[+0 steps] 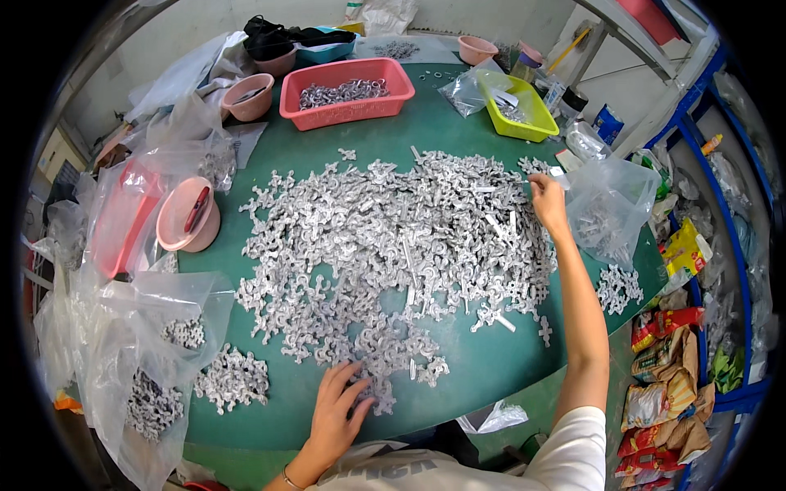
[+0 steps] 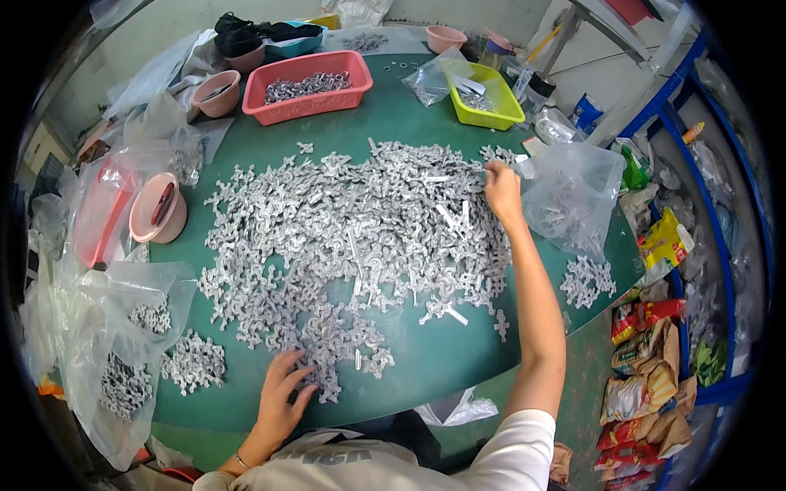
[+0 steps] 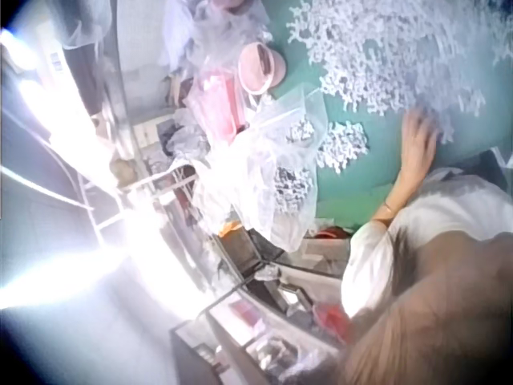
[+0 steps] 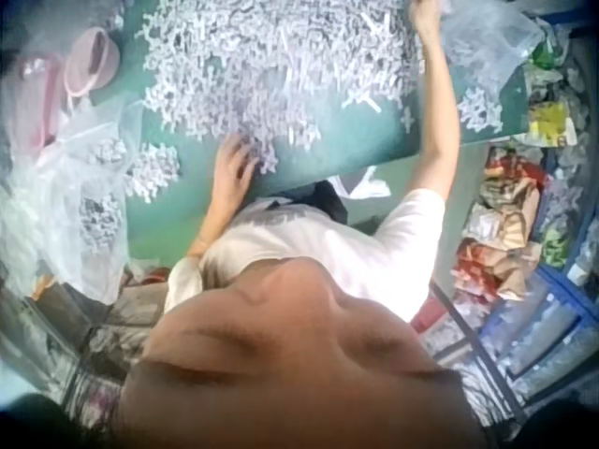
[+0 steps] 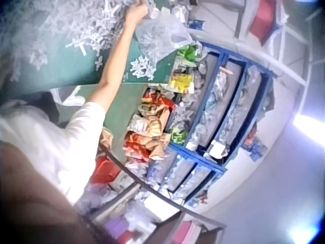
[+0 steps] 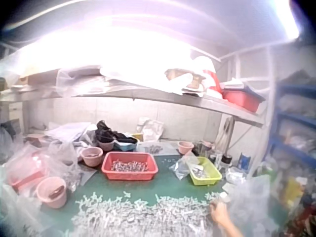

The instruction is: The person picks up and handles various small metallic cross-shaped objects from a large pile on a table.

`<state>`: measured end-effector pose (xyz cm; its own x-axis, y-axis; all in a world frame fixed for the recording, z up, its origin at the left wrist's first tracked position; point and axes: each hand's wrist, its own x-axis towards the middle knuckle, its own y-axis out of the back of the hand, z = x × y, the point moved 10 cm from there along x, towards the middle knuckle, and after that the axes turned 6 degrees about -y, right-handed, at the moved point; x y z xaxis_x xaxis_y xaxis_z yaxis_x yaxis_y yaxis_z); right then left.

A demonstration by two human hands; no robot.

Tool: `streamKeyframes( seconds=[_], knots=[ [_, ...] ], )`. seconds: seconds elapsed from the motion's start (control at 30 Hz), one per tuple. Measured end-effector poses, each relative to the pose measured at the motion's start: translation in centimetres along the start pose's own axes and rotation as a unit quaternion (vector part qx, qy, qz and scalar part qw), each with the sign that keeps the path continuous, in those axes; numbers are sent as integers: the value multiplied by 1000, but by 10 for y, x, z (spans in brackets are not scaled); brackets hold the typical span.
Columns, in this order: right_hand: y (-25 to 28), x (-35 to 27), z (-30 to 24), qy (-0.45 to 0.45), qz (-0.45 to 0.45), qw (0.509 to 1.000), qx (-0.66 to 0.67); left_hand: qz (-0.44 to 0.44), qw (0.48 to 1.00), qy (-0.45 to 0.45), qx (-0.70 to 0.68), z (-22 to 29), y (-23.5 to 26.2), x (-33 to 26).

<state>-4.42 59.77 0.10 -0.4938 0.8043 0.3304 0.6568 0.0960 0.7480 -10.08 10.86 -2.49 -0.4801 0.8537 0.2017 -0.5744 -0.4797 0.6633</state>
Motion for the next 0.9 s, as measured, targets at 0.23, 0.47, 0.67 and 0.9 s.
streamKeyframes(
  seconds=[0.23, 0.47, 0.67, 0.9],
  knots=[
    [-36, -8, -10, 19, -70, 996, -50, -94, 994, -9, 53, 7, -23, -6],
    [-44, -69, -55, 100, -71, 982, -145, -71, 997, 5, 44, 2, -26, -11],
    [-30, -92, -69, 104, -53, 981, -158, -135, 985, -34, 103, 9, -44, -14],
    [-27, -179, -172, 238, -128, 961, -56, -75, 990, -42, 115, 7, -49, 0]
  ],
)
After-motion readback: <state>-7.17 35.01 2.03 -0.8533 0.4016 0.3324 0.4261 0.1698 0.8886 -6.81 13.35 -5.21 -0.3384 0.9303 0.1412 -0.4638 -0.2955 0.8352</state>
